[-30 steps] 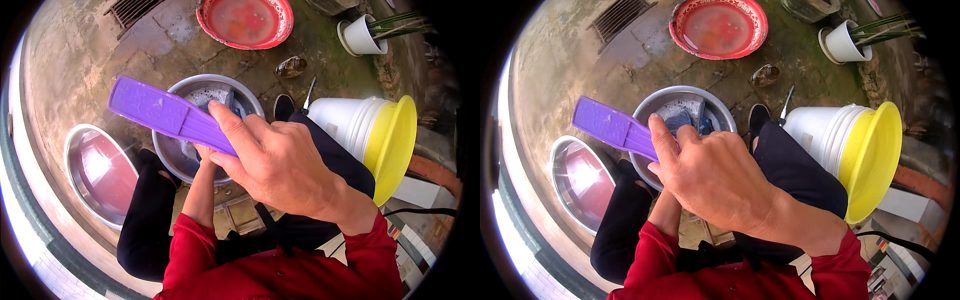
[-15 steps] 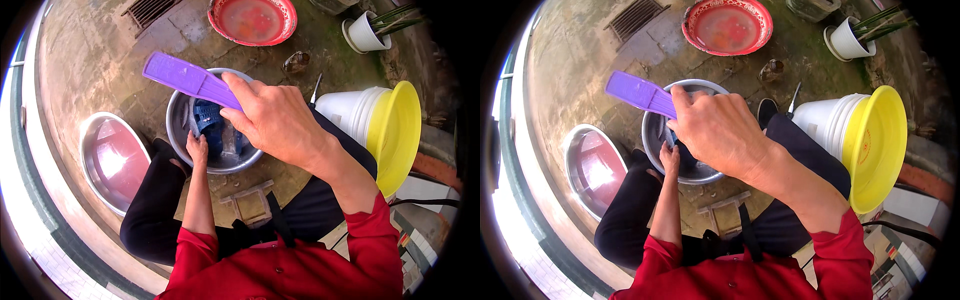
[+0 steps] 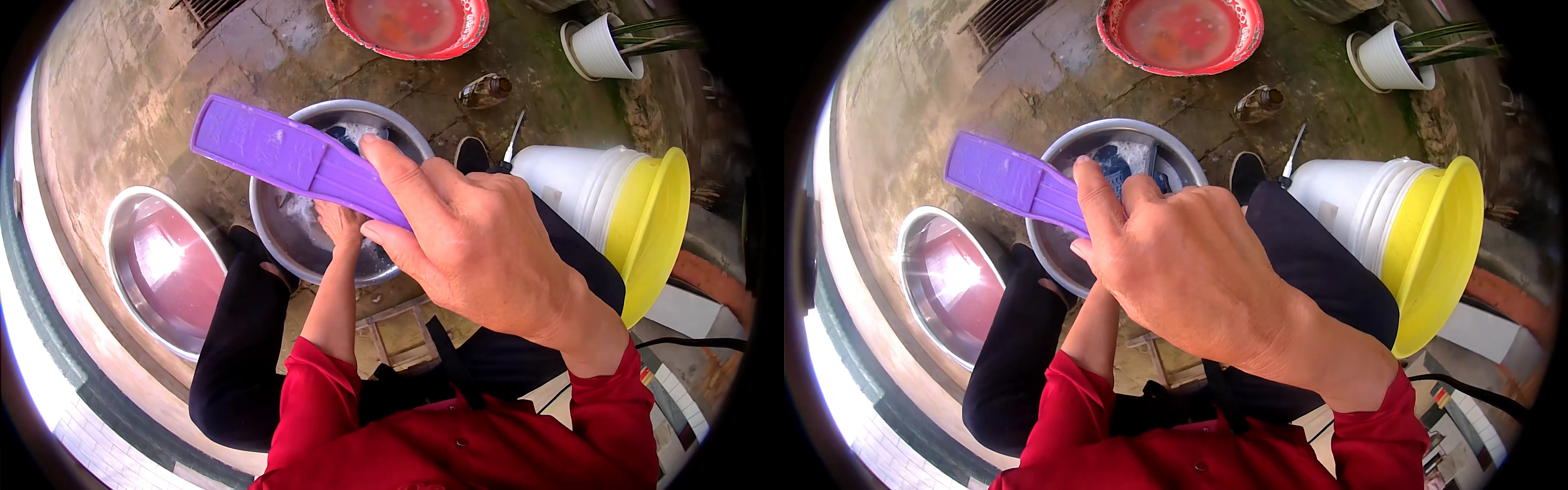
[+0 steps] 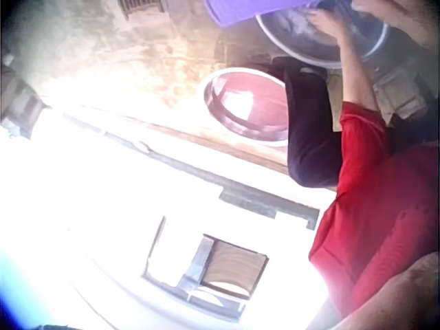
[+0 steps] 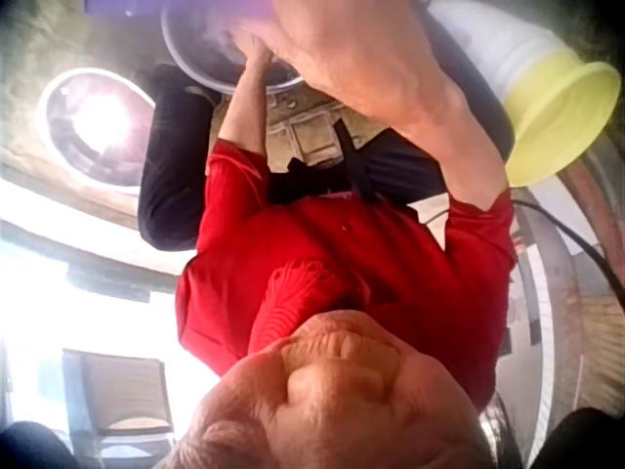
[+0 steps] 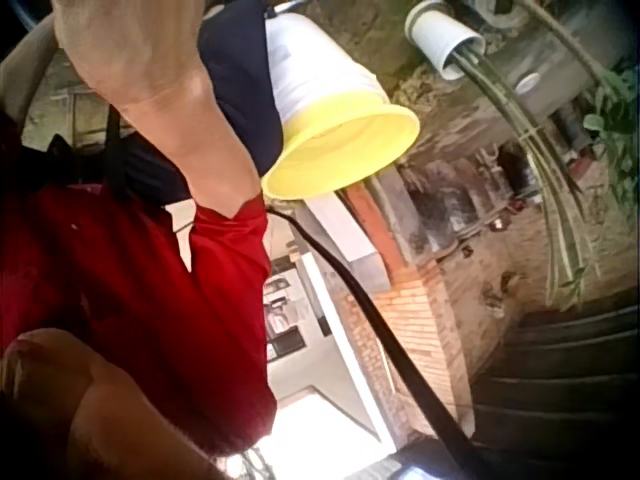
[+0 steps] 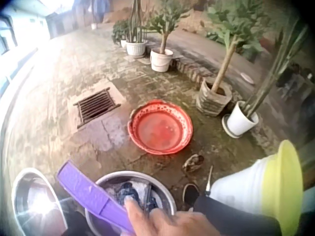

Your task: The person washes blue sandals by scrubbing the straps and the soles with a purple brush in a basin of soapy water.

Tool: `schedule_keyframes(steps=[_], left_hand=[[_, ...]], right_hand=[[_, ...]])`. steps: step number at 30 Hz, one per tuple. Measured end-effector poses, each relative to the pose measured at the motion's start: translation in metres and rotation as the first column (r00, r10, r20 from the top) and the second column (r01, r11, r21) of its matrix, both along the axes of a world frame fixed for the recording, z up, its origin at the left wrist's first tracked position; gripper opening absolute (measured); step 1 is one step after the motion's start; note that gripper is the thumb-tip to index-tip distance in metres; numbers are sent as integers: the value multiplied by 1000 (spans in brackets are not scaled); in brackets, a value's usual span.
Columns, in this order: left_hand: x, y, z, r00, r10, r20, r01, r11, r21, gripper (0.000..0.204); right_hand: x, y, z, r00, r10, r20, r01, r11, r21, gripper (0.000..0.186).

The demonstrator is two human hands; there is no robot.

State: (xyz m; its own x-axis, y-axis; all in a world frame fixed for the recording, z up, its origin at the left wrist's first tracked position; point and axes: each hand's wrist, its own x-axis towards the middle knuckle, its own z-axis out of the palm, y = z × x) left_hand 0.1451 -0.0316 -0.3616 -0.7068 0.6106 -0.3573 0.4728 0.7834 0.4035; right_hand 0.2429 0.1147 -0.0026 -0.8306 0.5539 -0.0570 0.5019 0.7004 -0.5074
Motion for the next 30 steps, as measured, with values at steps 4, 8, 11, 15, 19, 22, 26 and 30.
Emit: schedule_keyframes(steps=[4, 8, 11, 15, 19, 22, 26, 30], left_hand=[[-6, -7, -22, 984, -161, -70, 161, 987, -3, 88], [-36, -9, -5, 983, -102, -152, 97, 994, -43, 83], [-19, -26, -23, 935, -188, -300, 140, 975, -174, 79], [24, -21, -10, 999, -10, 46, 7, 998, 61, 72], [-18, -26, -13, 975, -203, -90, 201, 979, -31, 81], [-45, 0, 22, 986, -123, -114, 118, 992, -51, 100], [-22, -15, 24, 958, -211, -196, 163, 958, -235, 119], [-31, -26, 22, 977, -195, 85, 205, 968, -145, 122]], right_hand=[[-4, -5, -1, 997, 68, 32, -69, 998, 13, 58], [0, 0, -5, 998, 35, 44, -35, 999, 10, 60], [-5, 0, -1, 1000, 25, 3, -25, 1000, -9, 61], [-8, 0, 3, 998, 35, 43, -34, 999, -29, 60], [-9, -1, -1, 999, 44, 24, -43, 999, -27, 59], [-3, 4, -4, 999, -7, 44, 7, 1000, 0, 59], [-8, 1, 4, 1000, -7, -6, 7, 1000, -13, 57], [-6, -1, 1, 999, 22, 35, -23, 999, 28, 54]])
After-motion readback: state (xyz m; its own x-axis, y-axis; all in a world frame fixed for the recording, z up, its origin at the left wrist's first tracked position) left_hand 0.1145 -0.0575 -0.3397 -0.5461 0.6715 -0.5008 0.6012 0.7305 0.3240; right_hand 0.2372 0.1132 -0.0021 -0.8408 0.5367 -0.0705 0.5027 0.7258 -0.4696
